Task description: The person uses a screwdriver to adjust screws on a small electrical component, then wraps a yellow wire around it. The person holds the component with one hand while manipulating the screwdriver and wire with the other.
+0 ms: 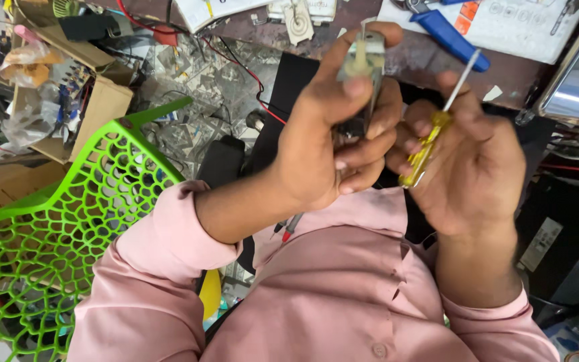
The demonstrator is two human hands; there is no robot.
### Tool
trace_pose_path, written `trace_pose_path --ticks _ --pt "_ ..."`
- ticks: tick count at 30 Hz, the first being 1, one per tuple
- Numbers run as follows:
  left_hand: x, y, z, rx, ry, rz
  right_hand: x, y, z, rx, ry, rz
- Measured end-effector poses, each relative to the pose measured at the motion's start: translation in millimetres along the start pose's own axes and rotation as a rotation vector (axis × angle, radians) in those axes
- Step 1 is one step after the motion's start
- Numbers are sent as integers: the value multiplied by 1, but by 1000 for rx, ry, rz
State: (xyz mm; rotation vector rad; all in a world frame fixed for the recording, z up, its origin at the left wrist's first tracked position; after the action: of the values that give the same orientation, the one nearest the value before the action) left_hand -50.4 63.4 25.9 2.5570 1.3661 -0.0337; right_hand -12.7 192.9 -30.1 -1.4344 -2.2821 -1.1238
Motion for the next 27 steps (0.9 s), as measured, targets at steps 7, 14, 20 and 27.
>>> trace_pose_path --ticks 7,14,20,27 --pt "-4 0 13 -136 -153 -33 -1 6 -24 176 114 92" --pt "-8 0 6 -61 -385 -115 3 8 -22 157 192 166" --pt "-5 5 -4 31 -423 -127 3 10 -24 124 237 178" --pt "-5 8 -9 85 -418 -115 4 10 -27 104 292 174"
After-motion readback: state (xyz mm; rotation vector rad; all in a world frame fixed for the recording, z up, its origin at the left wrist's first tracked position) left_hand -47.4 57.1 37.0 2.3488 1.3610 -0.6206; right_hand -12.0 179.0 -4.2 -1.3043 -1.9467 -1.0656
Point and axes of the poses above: each hand's wrist, its own y-axis away from the middle knuckle, its own z-axis out of the back of the hand, x = y × z, the point moved 10 cm from there along -y, towards the middle knuckle, and after that the axes turned 10 degrees about y, right-handed, at the moved point
